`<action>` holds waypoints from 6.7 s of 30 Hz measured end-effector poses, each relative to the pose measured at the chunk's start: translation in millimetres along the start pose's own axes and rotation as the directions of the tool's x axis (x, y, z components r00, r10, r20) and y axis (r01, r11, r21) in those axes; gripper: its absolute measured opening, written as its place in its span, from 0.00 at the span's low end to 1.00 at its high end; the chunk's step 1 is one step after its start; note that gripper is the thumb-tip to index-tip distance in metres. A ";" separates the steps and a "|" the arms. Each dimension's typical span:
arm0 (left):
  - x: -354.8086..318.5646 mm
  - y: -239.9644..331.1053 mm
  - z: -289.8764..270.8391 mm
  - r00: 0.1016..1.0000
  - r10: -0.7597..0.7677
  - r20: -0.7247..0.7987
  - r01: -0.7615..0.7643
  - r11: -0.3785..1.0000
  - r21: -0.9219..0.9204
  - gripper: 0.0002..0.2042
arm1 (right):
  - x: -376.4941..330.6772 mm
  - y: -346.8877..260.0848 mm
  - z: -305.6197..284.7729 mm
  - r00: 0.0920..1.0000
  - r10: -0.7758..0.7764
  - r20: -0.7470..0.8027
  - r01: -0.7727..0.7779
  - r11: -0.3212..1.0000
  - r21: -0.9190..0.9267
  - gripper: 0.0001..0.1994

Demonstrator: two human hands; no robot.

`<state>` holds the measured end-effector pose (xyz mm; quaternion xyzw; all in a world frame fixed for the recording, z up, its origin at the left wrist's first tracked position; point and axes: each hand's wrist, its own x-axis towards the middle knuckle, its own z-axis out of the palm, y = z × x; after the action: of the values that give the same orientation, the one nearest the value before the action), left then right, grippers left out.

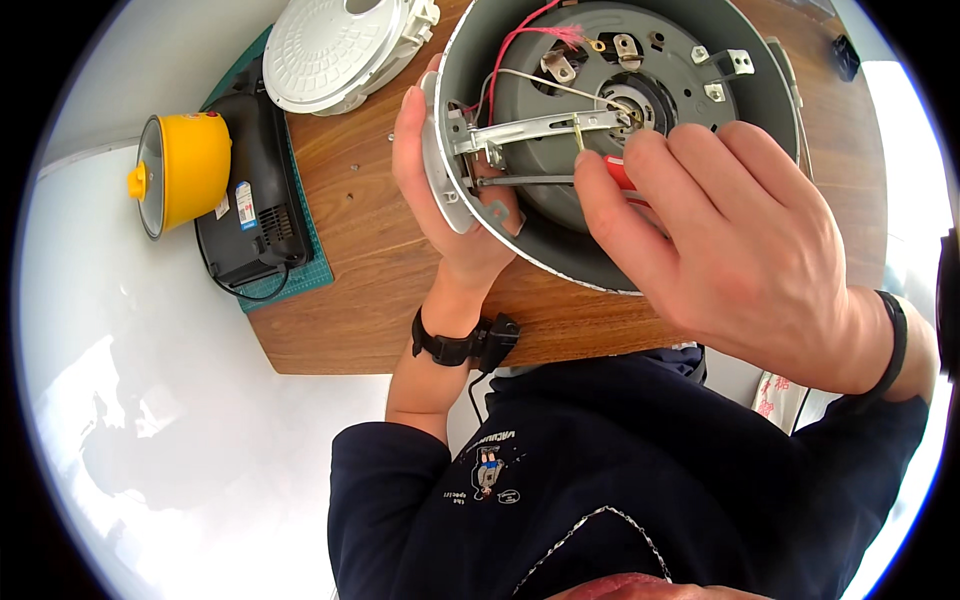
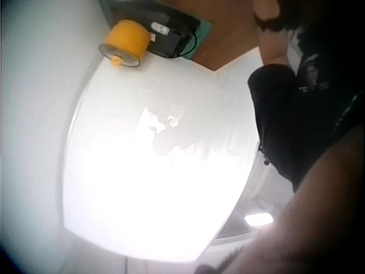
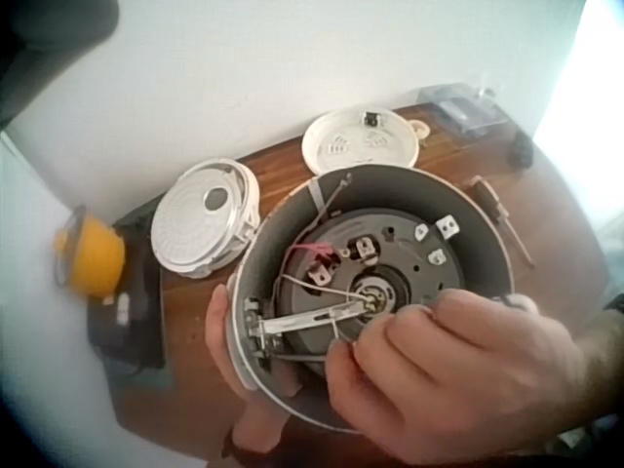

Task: The person assembles the internal components of a white cylindrical appliance. They place a metal heating element into the base, connect wires to a small control module, and secure the assembly with a screwdriver.

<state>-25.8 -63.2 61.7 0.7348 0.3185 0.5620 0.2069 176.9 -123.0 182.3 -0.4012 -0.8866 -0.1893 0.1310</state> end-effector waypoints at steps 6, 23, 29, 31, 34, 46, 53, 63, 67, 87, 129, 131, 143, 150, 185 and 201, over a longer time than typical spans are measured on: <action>3.2 1.3 -1.6 0.999 0.032 0.018 -0.034 0.993 0.113 0.32 | 1.4 1.1 -7.3 0.994 0.050 0.093 -0.056 0.997 0.057 0.21; 0.3 -0.7 -1.9 1.000 0.010 0.023 -0.009 0.998 -0.063 0.35 | -9.6 14.0 -14.5 0.992 -0.014 0.129 0.002 0.996 0.088 0.21; 0.9 0.1 -2.5 0.999 0.019 0.041 -0.015 0.995 -0.098 0.33 | -2.7 18.1 -21.6 0.980 0.100 0.175 -0.155 0.927 0.342 0.13; 1.7 -0.7 -2.1 0.999 0.034 0.040 -0.029 0.992 -0.119 0.33 | 1.6 20.1 -25.8 0.968 0.119 0.219 -0.201 0.892 0.405 0.12; 2.4 -1.3 -2.6 0.999 0.038 0.025 -0.034 0.988 -0.152 0.34 | 0.3 20.9 -24.9 0.969 0.138 0.204 -0.218 0.866 0.451 0.13; -0.2 -5.2 -5.3 1.000 0.014 0.015 -0.010 0.964 -0.265 0.39 | -15.3 28.3 -18.0 0.978 0.205 0.041 -0.186 0.764 0.618 0.18; -2.2 -6.7 -4.6 1.000 -0.019 -0.017 0.012 0.947 -0.322 0.42 | -18.9 23.0 -19.4 0.882 0.381 0.276 -0.442 0.470 0.764 0.17; -1.9 -7.0 -2.4 0.999 -0.029 -0.042 0.012 0.936 -0.352 0.43 | -43.7 28.7 -7.6 0.770 0.563 0.300 -0.483 0.208 0.851 0.21; -2.4 -6.9 -1.9 0.998 -0.017 -0.060 -0.003 0.945 -0.328 0.44 | -58.0 24.7 -3.0 0.695 0.628 0.351 -0.582 0.203 0.788 0.22; -4.4 -7.5 0.4 0.994 0.006 -0.106 -0.040 0.946 -0.322 0.44 | -45.9 15.9 -0.1 0.751 0.629 0.199 -0.568 0.463 0.680 0.34; -1.7 -1.9 -2.5 0.996 0.000 -0.094 -0.024 0.967 -0.255 0.42 | -48.4 26.4 -11.2 0.779 0.558 0.287 -0.609 0.564 0.557 0.39; -0.6 -0.5 -3.9 0.996 -0.011 -0.084 -0.010 0.969 -0.248 0.41 | -50.1 27.7 -14.5 0.723 0.575 0.382 -0.679 0.489 0.548 0.39; -1.0 -1.7 -7.3 0.997 -0.039 -0.071 0.020 0.969 -0.248 0.40 | -48.1 29.9 -16.1 0.754 0.515 0.409 -0.604 0.299 0.738 0.28; -1.6 0.1 -6.0 0.993 -0.087 -0.075 0.065 0.963 -0.261 0.39 | -50.2 31.3 -16.2 0.811 0.479 0.336 -0.569 0.511 0.644 0.25; -6.1 -1.3 -3.6 0.984 -0.151 -0.094 0.110 0.931 -0.348 0.37 | -38.7 27.7 -11.9 0.894 0.353 0.276 -0.444 0.622 0.645 0.17; -0.6 3.2 -20.9 0.998 -0.058 0.036 0.061 0.993 -0.097 0.36 | -51.3 38.9 -47.0 0.802 0.556 0.219 -0.546 0.531 0.648 0.24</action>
<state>-45.2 -67.0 69.3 0.7232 0.3089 0.5582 0.2645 243.2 -154.1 213.6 -0.5807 -0.7181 0.1990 0.3279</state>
